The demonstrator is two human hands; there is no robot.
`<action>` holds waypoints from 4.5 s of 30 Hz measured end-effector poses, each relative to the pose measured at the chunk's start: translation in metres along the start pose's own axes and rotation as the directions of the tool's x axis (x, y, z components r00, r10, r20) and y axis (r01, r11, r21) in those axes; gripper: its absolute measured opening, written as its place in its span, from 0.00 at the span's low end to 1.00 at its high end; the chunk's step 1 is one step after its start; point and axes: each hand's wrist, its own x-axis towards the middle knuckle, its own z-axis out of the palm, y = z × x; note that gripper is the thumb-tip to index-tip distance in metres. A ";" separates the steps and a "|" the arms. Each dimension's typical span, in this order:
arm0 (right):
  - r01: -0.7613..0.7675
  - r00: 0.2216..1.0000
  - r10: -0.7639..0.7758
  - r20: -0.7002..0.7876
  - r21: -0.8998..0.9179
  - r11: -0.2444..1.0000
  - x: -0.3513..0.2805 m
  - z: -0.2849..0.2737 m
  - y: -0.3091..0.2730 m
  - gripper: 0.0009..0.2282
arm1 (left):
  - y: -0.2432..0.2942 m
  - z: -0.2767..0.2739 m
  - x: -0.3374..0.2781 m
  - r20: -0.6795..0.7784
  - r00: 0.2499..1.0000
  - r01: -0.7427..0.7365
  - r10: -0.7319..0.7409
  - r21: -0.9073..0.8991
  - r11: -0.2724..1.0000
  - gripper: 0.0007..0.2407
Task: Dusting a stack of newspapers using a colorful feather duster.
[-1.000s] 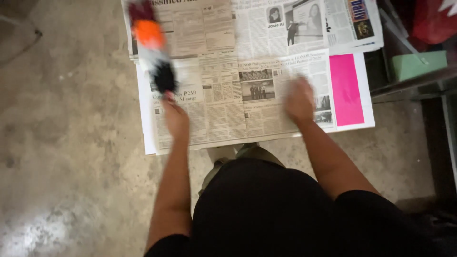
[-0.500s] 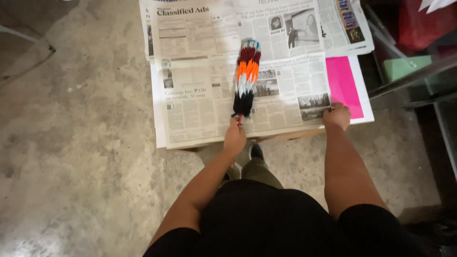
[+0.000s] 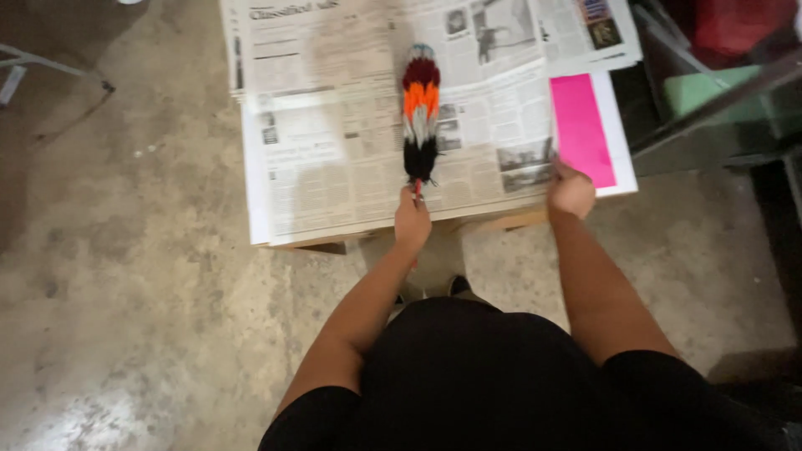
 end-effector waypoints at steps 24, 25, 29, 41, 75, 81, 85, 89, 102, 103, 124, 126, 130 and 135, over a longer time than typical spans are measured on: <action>0.718 0.685 -0.627 -0.371 0.490 0.494 -0.022 -0.096 -0.112 0.12 | 0.049 0.089 0.081 -0.138 0.981 -0.154 0.136 -0.123 0.981 0.12; 0.722 0.680 -0.633 -0.369 0.490 0.489 -0.025 -0.115 -0.117 0.12 | 0.060 0.089 0.070 -0.144 0.981 -0.151 0.132 -0.126 0.981 0.12; 0.040 0.914 -0.353 0.201 0.821 0.570 -0.020 -0.139 -0.134 0.25 | 0.092 0.098 0.045 -0.151 0.822 -0.539 0.549 0.104 0.836 0.08; 0.162 0.982 -0.053 -0.183 0.655 0.738 0.058 -0.018 -0.049 0.10 | 0.056 0.009 0.045 -0.270 0.828 -0.480 0.492 0.113 0.870 0.15; 0.403 0.776 -0.362 0.516 0.036 0.915 -0.069 -0.078 -0.220 0.30 | -0.092 -0.290 0.081 -0.234 0.961 -0.115 0.149 0.153 0.982 0.20; 0.286 0.817 -0.281 0.503 0.068 0.956 -0.058 -0.053 -0.238 0.31 | -0.005 -0.248 0.099 -0.347 0.904 0.074 0.251 0.704 0.707 0.17; 0.468 0.781 -0.507 0.365 0.198 0.862 -0.075 -0.050 -0.297 0.29 | 0.060 -0.176 0.104 0.020 0.926 -0.320 0.378 0.576 0.752 0.19; 0.713 0.609 -0.733 0.303 0.197 0.673 -0.076 -0.038 -0.316 0.28 | 0.068 -0.103 0.155 0.415 0.876 -0.480 0.245 0.709 0.516 0.27; 0.836 0.459 -0.860 0.222 0.221 0.503 -0.057 -0.002 -0.296 0.39 | 0.086 -0.043 0.315 0.400 0.900 -0.434 0.172 0.856 0.280 0.34; 0.836 0.455 -0.862 0.224 0.226 0.500 -0.056 0.003 -0.295 0.39 | 0.094 -0.043 0.323 0.398 0.902 -0.430 0.166 0.858 0.282 0.34; 0.807 0.448 -0.851 0.275 0.286 0.517 -0.055 0.007 -0.294 0.36 | 0.103 -0.071 0.316 0.422 0.769 -0.594 0.479 0.749 0.293 0.33; 0.790 0.466 -0.843 0.268 0.303 0.533 -0.058 0.008 -0.293 0.38 | 0.078 -0.078 0.257 0.303 0.746 -0.618 0.593 0.646 0.448 0.34; 0.800 0.462 -0.837 0.293 0.270 0.536 -0.057 0.008 -0.295 0.34 | 0.037 -0.089 0.130 0.261 0.881 -0.470 0.394 0.563 0.679 0.31; 0.813 0.463 -0.886 0.028 0.385 0.437 -0.055 0.025 -0.287 0.33 | -0.033 -0.090 0.024 0.342 0.845 -0.533 0.410 0.490 0.689 0.37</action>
